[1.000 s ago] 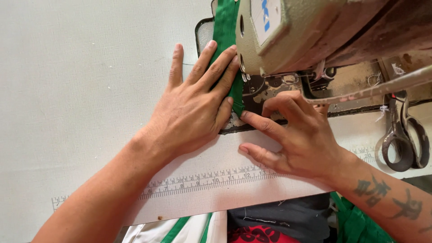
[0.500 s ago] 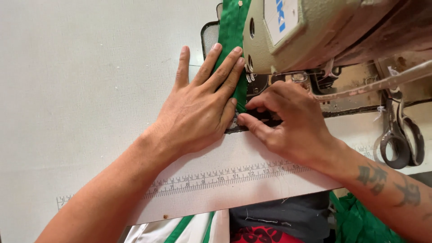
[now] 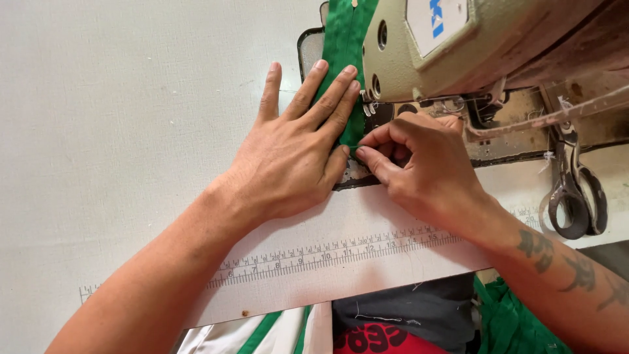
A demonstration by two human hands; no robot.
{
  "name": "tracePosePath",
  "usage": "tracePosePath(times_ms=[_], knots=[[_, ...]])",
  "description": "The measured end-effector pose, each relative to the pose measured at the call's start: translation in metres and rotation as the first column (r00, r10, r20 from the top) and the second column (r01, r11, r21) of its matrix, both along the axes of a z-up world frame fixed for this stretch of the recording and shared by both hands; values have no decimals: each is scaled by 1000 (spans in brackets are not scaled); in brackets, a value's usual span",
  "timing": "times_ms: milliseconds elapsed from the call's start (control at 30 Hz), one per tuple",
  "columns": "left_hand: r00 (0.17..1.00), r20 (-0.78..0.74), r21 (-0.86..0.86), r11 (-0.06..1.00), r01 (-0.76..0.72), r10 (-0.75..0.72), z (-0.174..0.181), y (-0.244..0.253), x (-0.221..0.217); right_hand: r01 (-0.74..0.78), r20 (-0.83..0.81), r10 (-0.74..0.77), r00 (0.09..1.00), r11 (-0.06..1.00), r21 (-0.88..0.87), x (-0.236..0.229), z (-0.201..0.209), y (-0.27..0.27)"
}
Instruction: Sewing a green zipper onto the opening of a white canvas tote bag using an industrial sewing machine and trimming excess material with scissors.
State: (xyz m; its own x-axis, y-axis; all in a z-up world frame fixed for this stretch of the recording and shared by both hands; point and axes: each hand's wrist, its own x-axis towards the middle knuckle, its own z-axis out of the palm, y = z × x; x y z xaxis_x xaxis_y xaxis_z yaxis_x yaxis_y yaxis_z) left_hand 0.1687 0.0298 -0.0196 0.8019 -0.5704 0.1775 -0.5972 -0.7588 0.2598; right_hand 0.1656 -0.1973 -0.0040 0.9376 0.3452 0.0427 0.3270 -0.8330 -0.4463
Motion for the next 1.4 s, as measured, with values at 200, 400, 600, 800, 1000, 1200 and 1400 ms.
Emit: tracePosePath(times_ms=[200, 400, 600, 800, 1000, 1200, 1400], knots=[[1000, -8, -2, 1000, -1, 1, 1, -1, -1, -11, 96, 7, 995, 999, 38, 0, -4, -2], [1000, 21, -7, 1000, -16, 16, 2, -2, -2, 105, -83, -87, 993, 961, 257, -16, 5, -11], [999, 38, -22, 1000, -17, 17, 2, -3, -2, -329, 424, 322, 847, 942, -58, -39, -1, -26], [994, 50, -22, 995, -93, 94, 2, -9, -8, -204, 429, 298, 852, 946, -253, -44, -2, -23], [987, 35, -20, 988, -154, 154, 3, -17, 0, -172, 467, 363, 807, 899, -402, -30, -16, -41], [974, 30, -28, 974, -225, 226, -2, -27, 22, -36, 487, 362, 795, 829, -559, -12, -33, -50], [968, -29, -32, 967, -252, 251, -3, -29, 26, -103, 408, 231, 883, 945, -311, -12, -40, -44]])
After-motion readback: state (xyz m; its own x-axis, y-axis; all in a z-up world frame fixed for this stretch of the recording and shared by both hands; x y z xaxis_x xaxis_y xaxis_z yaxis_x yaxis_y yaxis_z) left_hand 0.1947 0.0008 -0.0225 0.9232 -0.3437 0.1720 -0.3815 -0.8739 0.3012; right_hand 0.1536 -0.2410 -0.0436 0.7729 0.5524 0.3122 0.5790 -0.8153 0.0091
